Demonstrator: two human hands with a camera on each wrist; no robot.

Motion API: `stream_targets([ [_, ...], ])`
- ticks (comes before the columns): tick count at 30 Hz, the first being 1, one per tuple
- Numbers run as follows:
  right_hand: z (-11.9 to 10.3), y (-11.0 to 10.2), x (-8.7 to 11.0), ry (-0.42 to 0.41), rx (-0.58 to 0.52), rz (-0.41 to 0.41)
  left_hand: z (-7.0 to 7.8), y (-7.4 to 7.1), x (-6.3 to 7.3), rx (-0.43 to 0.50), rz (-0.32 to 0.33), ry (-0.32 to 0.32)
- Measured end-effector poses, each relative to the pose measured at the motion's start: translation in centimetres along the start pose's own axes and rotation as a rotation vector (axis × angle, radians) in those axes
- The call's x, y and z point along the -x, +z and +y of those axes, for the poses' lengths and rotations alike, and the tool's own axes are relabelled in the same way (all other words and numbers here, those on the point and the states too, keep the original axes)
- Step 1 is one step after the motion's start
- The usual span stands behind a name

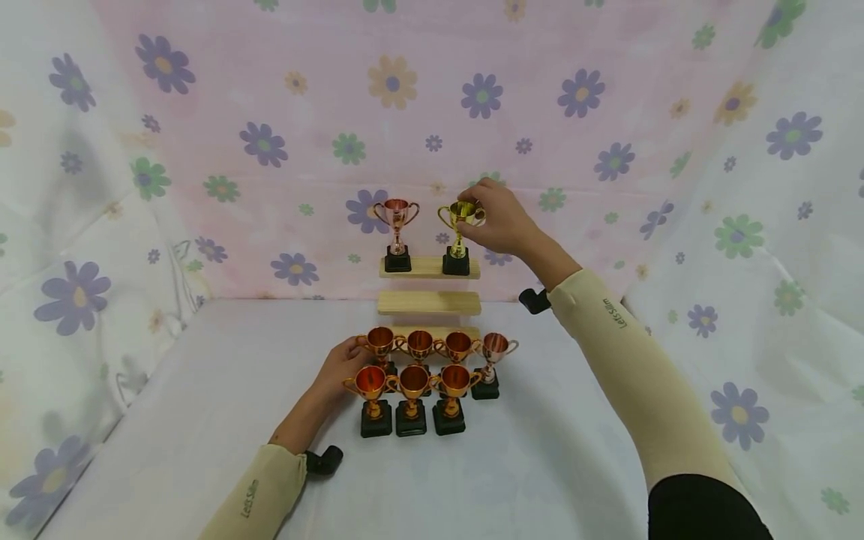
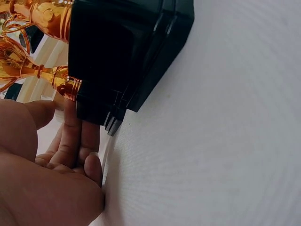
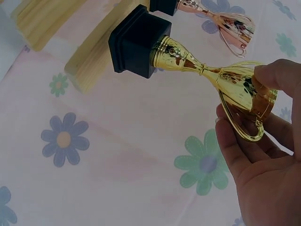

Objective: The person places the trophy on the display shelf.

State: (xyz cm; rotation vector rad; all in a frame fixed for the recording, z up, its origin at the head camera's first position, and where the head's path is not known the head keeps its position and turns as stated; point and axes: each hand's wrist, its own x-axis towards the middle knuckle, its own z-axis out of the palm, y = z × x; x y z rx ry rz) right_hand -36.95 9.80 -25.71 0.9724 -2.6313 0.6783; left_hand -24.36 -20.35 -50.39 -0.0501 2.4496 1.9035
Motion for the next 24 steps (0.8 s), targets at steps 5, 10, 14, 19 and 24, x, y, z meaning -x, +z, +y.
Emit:
stream_targets([
  [5, -0.2, 0.8, -0.7, 0.033, -0.003, -0.018, -0.1, 0.1, 0.1, 0.011, -0.009, -0.005],
  [10, -0.4, 1.4, -1.4, 0.046, 0.002, -0.030, -0.2, 0.1, 0.0, 0.001, -0.011, -0.008],
  [14, -0.4, 1.7, -1.8, 0.047, 0.026, -0.042, -0.3, 0.1, -0.2, -0.035, -0.006, -0.008],
  [19, -0.5, 2.2, -2.4, 0.047, 0.027, -0.037, -0.3, 0.0, -0.2, -0.049, -0.007, -0.007],
  [24, -0.6, 2.7, -2.9, 0.055, 0.016, -0.052, -0.4, 0.0, -0.3, -0.054, -0.003, -0.013],
])
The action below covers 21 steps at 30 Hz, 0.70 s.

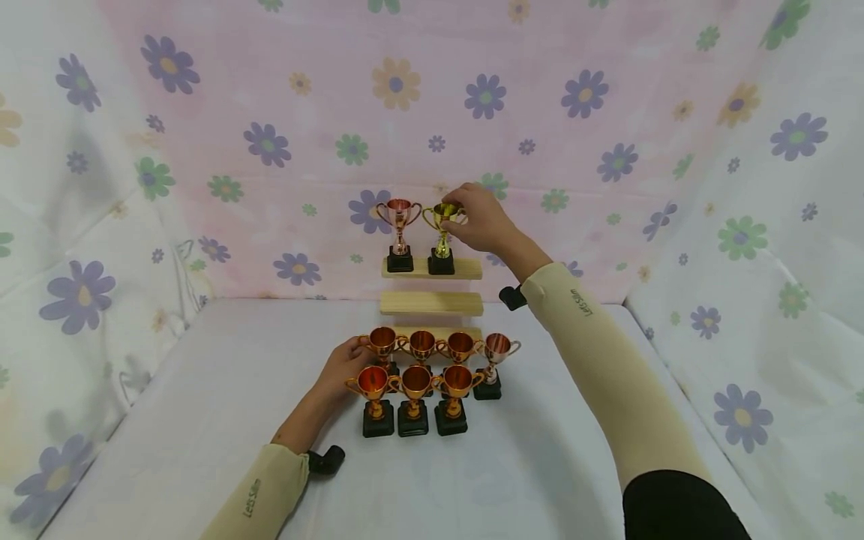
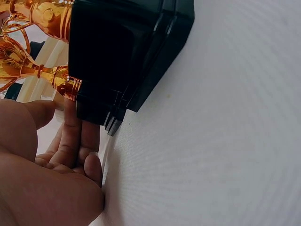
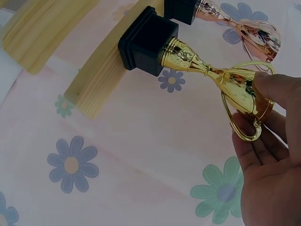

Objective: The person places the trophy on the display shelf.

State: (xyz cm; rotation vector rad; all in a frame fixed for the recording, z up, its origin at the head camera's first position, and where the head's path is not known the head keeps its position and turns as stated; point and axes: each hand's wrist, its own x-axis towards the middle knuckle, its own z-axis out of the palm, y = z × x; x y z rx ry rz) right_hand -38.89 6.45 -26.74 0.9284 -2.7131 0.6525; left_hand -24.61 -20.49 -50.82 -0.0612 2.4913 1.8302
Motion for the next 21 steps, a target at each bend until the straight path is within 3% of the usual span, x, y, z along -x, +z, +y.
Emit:
stream_targets([
  [21, -0.78, 0.20, -1.02, 0.006, 0.010, -0.017, 0.32, 0.07, 0.34, 0.044, -0.005, 0.004],
])
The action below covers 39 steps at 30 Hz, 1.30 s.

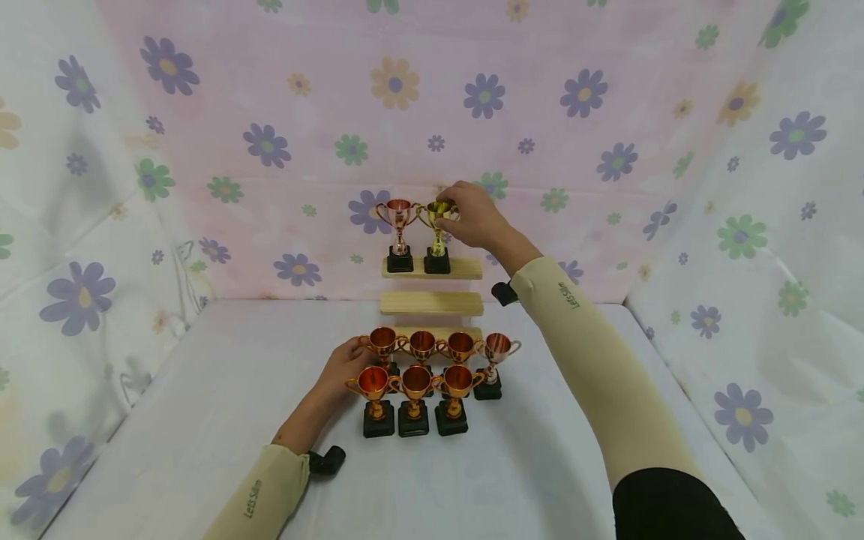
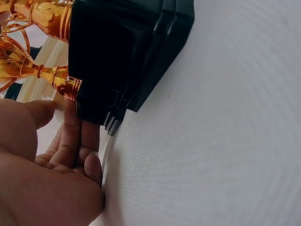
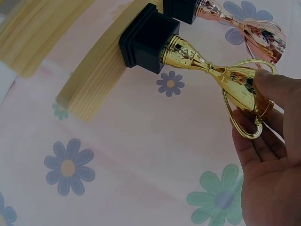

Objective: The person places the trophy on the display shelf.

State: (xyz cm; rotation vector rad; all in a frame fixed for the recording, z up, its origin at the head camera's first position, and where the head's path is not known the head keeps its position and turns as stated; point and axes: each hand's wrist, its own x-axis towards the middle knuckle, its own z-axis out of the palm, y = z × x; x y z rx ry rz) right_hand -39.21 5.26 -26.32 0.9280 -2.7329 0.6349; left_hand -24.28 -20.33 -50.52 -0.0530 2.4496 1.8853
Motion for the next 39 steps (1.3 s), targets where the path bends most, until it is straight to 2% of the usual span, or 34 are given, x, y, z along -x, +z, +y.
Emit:
stream_targets([
  [14, -0.4, 0.2, -0.5, 0.010, 0.000, 0.003, 0.0, 0.0, -0.2, -0.036, 0.010, -0.004],
  [23, -0.5, 0.4, -0.4, 0.007, -0.011, 0.021, 0.1, 0.0, -0.1, 0.046, 0.006, -0.024],
  [29, -0.4, 0.7, -0.3, 0.016, -0.009, 0.035, 0.1, 0.0, -0.2, 0.056, -0.004, 0.010],
  [32, -0.4, 0.7, -0.2, 0.019, -0.009, 0.038, 0.7, -0.1, 0.1, 0.054, -0.012, 0.007],
  [37, -0.4, 0.5, 0.2, 0.021, -0.003, 0.037, 3.1, -0.4, 1.7, 0.036, -0.025, 0.011],
  [39, -0.2, 0.5, 0.4, 0.018, -0.001, 0.044, 3.6, -0.5, 2.1, 0.031, -0.029, 0.017],
])
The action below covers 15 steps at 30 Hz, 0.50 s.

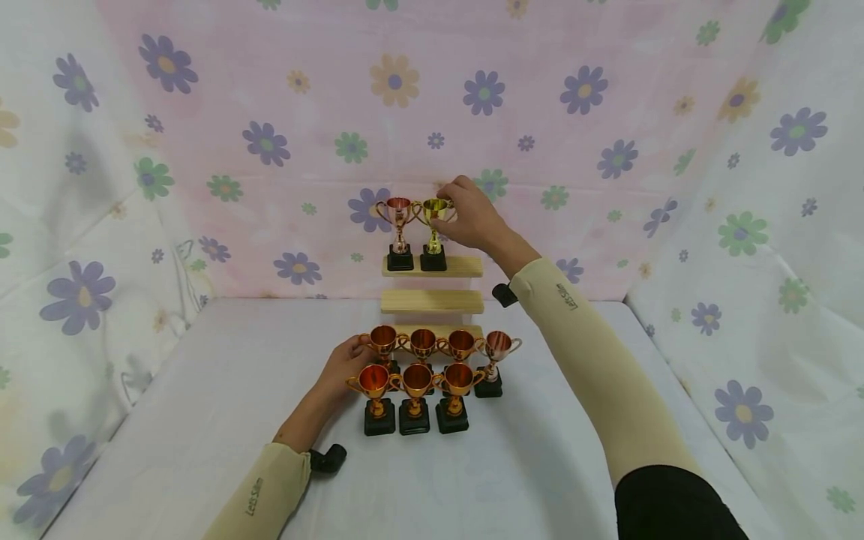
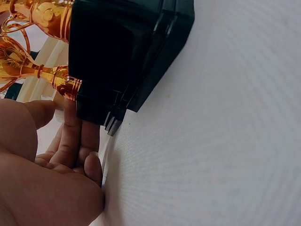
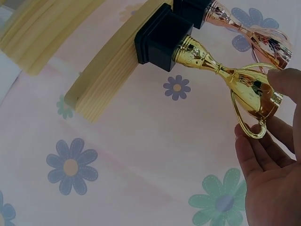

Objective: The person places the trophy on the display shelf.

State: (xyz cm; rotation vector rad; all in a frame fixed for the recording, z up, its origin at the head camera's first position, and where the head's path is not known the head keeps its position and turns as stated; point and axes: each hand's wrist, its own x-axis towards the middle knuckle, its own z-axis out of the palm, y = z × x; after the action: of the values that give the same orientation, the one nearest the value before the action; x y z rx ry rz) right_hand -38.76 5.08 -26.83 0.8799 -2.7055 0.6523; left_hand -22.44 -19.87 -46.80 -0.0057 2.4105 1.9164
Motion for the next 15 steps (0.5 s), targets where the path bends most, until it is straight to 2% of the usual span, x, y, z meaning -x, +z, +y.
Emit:
stream_targets([
  [2, 0.2, 0.0, 0.2, -0.009, 0.002, 0.013, 0.1, 0.0, 0.1, -0.011, -0.002, 0.007],
  [9, 0.6, -0.8, 1.7, -0.033, -0.032, 0.042, -3.9, 0.2, -2.1, -0.049, 0.039, -0.014],
  [15, 0.9, -1.8, 3.1, -0.047, -0.082, 0.101, -3.9, 0.3, -2.2, -0.039, 0.044, -0.021],
])
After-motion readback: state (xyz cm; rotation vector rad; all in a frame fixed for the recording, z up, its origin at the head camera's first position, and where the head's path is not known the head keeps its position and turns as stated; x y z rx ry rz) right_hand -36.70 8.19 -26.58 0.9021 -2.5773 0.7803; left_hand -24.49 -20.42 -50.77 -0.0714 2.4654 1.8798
